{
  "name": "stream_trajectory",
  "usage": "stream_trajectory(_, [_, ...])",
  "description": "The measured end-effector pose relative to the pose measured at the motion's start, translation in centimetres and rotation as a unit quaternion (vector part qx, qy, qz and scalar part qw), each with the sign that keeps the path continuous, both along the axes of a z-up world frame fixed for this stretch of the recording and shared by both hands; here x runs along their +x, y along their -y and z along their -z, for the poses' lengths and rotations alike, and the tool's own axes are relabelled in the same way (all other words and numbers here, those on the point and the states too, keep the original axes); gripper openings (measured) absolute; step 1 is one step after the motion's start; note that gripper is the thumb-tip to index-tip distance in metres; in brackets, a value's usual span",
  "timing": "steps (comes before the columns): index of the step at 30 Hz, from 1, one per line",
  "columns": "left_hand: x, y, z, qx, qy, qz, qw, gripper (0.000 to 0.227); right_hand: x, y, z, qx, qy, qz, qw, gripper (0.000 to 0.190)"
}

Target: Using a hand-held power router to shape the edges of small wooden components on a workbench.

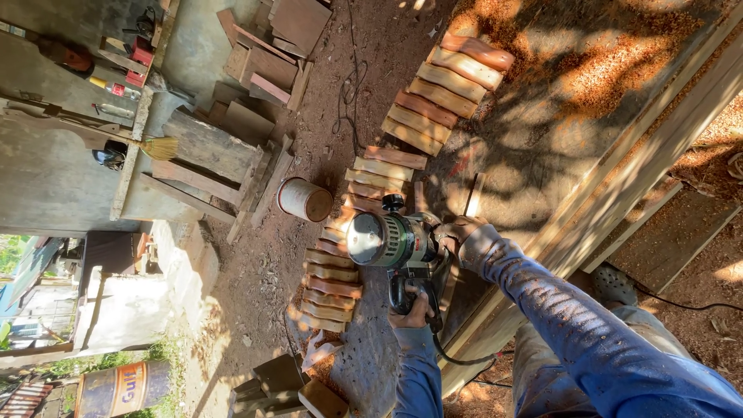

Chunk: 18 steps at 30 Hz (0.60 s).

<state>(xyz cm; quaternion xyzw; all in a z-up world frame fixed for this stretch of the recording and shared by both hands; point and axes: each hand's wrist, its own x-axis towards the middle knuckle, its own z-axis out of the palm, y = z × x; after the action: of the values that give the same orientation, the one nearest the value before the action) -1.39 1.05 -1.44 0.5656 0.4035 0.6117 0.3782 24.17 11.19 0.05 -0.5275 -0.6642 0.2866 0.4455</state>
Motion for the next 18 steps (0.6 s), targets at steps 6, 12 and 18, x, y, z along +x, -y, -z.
stream_trajectory(6, [1.6,0.7,-2.0,-0.039,-0.010,-0.043,0.998,0.017,3.0,2.3,-7.3,0.017,0.020,0.007,1.000,0.017])
stream_trajectory(12, [1.3,0.4,-1.5,-0.040,-0.024,-0.051,0.998,0.017,4.5,2.3,-10.9,-0.420,-0.272,-0.055,0.864,0.045])
stream_trajectory(18, [0.8,0.1,-1.1,-0.037,-0.033,-0.034,0.998,0.019,3.8,1.4,-9.0,-0.433,-0.419,-0.036,0.797,0.039])
